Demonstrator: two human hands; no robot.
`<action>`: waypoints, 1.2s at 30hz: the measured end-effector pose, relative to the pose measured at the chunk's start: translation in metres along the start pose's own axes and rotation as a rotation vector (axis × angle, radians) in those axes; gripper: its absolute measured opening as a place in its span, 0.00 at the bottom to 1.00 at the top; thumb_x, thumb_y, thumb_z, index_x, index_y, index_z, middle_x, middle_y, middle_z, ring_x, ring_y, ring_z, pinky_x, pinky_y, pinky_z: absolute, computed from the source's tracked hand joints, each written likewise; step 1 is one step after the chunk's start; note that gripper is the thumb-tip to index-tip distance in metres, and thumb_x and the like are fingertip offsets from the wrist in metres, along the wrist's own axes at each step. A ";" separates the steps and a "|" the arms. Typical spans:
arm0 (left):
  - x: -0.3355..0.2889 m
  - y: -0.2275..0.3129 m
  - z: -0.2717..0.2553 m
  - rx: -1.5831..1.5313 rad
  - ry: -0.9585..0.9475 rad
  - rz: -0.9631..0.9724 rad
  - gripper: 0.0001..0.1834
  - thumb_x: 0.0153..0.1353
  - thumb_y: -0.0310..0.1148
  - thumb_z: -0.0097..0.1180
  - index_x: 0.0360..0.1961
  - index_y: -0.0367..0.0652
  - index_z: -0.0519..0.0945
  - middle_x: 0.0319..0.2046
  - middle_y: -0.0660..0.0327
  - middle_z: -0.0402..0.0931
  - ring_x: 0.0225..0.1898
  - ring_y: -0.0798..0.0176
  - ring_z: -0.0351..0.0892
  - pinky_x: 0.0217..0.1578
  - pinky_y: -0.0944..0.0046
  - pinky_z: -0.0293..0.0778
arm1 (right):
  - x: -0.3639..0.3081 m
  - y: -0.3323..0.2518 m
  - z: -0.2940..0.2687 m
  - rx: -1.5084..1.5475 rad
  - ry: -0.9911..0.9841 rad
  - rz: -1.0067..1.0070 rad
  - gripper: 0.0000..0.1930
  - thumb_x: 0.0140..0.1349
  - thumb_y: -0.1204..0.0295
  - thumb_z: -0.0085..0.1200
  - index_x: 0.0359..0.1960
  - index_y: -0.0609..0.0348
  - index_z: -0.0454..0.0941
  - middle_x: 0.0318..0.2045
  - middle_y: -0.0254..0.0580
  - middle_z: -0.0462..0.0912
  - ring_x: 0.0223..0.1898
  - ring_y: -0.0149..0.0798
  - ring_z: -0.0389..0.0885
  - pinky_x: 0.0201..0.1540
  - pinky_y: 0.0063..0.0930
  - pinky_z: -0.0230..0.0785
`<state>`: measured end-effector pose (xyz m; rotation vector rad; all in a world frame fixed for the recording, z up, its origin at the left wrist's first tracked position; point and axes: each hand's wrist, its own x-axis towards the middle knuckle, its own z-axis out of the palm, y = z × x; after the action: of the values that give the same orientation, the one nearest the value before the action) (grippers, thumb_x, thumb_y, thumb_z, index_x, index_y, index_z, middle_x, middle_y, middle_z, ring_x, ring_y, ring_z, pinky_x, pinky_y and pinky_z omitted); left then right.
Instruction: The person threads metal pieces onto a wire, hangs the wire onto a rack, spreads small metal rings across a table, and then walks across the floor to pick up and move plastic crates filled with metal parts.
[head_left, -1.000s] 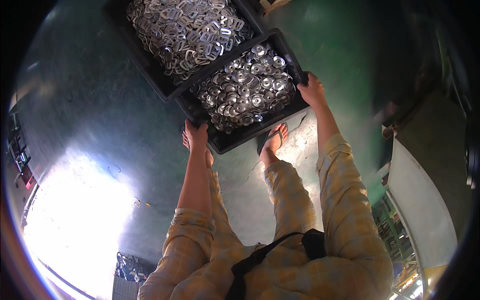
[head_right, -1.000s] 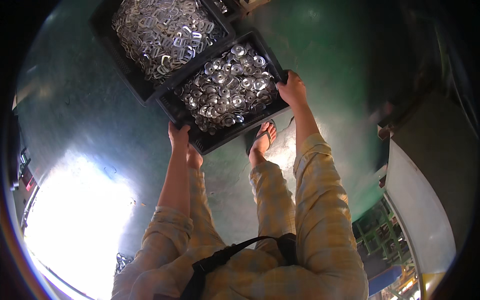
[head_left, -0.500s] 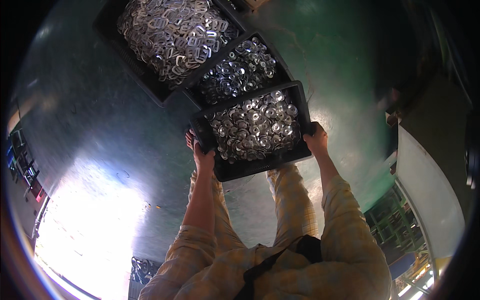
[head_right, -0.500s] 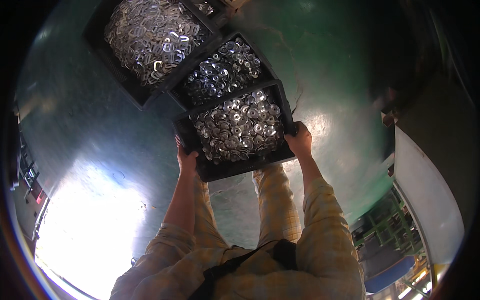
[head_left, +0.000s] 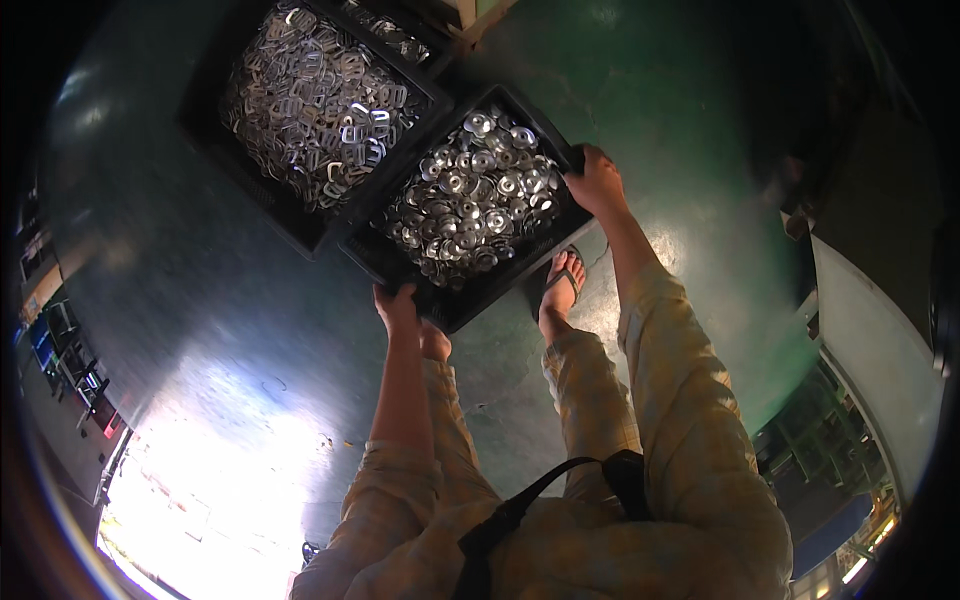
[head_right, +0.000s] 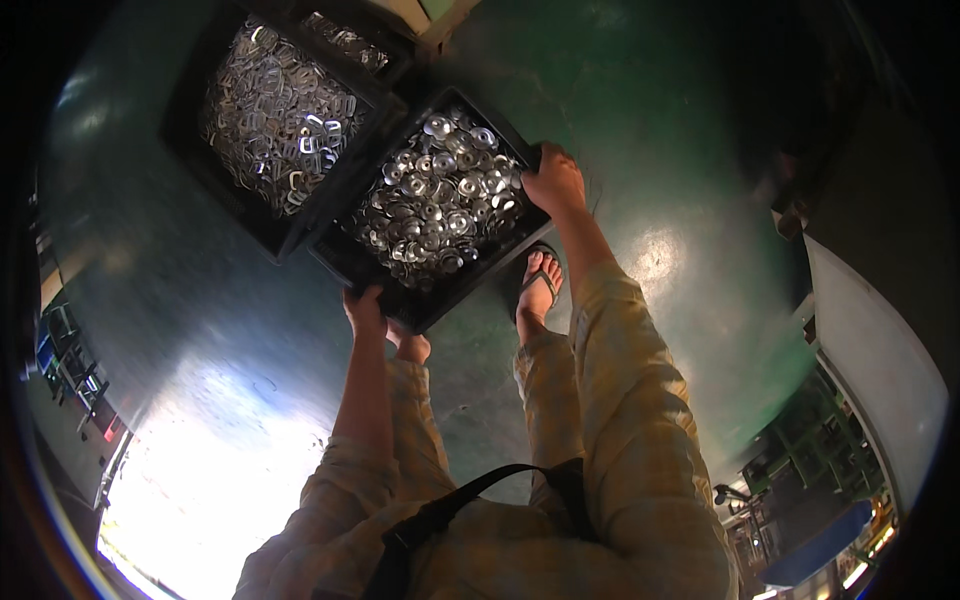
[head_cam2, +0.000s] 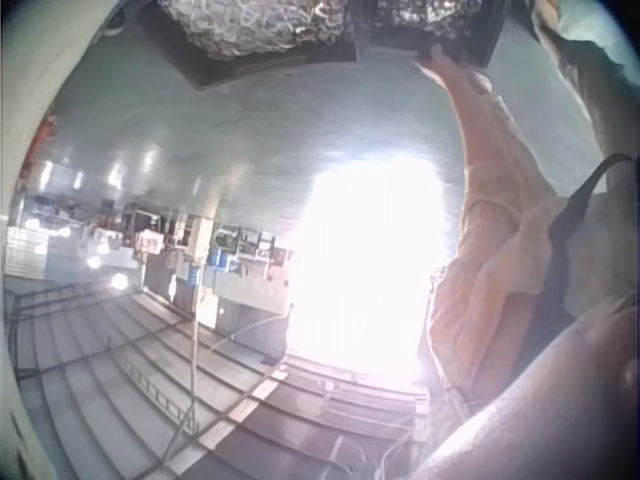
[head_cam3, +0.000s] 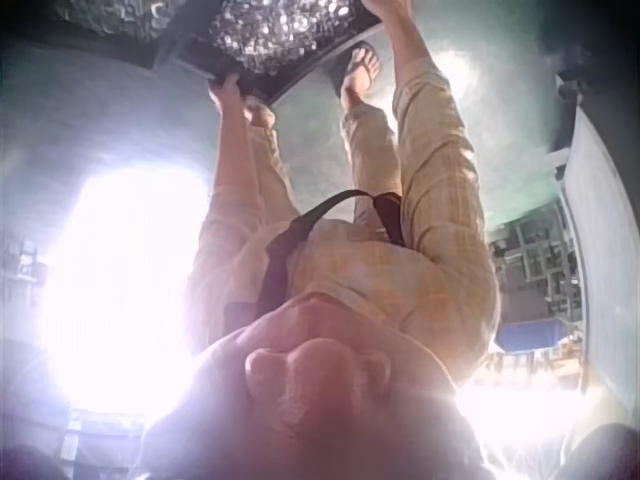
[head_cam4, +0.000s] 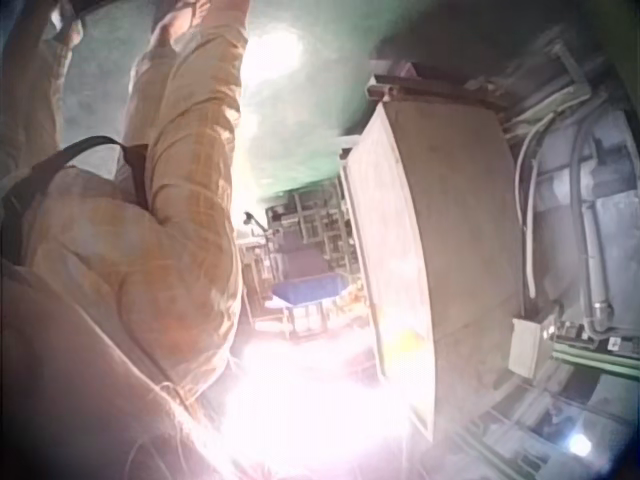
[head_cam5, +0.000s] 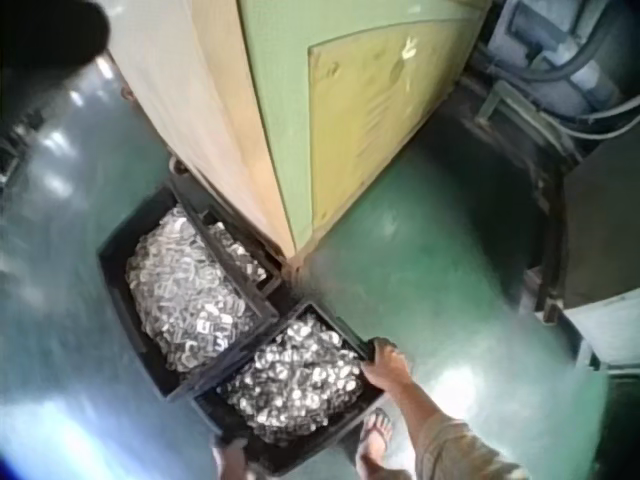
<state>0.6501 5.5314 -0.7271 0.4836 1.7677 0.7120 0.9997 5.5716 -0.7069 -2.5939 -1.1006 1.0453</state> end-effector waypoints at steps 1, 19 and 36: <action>0.003 -0.004 0.001 -0.030 0.017 0.016 0.25 0.40 0.18 0.51 0.45 0.35 0.67 0.37 0.57 0.72 0.37 0.62 0.72 0.40 0.66 0.69 | 0.005 -0.007 0.000 -0.043 0.000 -0.003 0.21 0.43 0.68 0.53 0.43 0.58 0.69 0.44 0.52 0.73 0.49 0.51 0.71 0.50 0.38 0.64; 0.027 -0.007 -0.010 0.598 -0.098 -0.055 0.42 0.42 0.43 0.63 0.56 0.42 0.55 0.46 0.49 0.71 0.49 0.49 0.71 0.47 0.56 0.65 | -0.003 -0.028 -0.007 -0.173 0.025 -0.108 0.32 0.54 0.56 0.51 0.58 0.54 0.55 0.52 0.54 0.64 0.55 0.53 0.61 0.56 0.45 0.55; -0.161 0.001 -0.106 0.429 0.307 0.103 0.23 0.52 0.38 0.47 0.48 0.45 0.60 0.46 0.52 0.63 0.50 0.58 0.65 0.49 0.57 0.61 | -0.236 -0.026 -0.101 -1.128 -1.666 -1.141 0.35 0.51 0.62 0.54 0.61 0.57 0.55 0.61 0.59 0.55 0.63 0.52 0.52 0.62 0.40 0.47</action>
<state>0.5978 5.4053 -0.5916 0.7913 2.2115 0.4921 0.9333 5.4446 -0.4924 0.0751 -3.3246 2.3211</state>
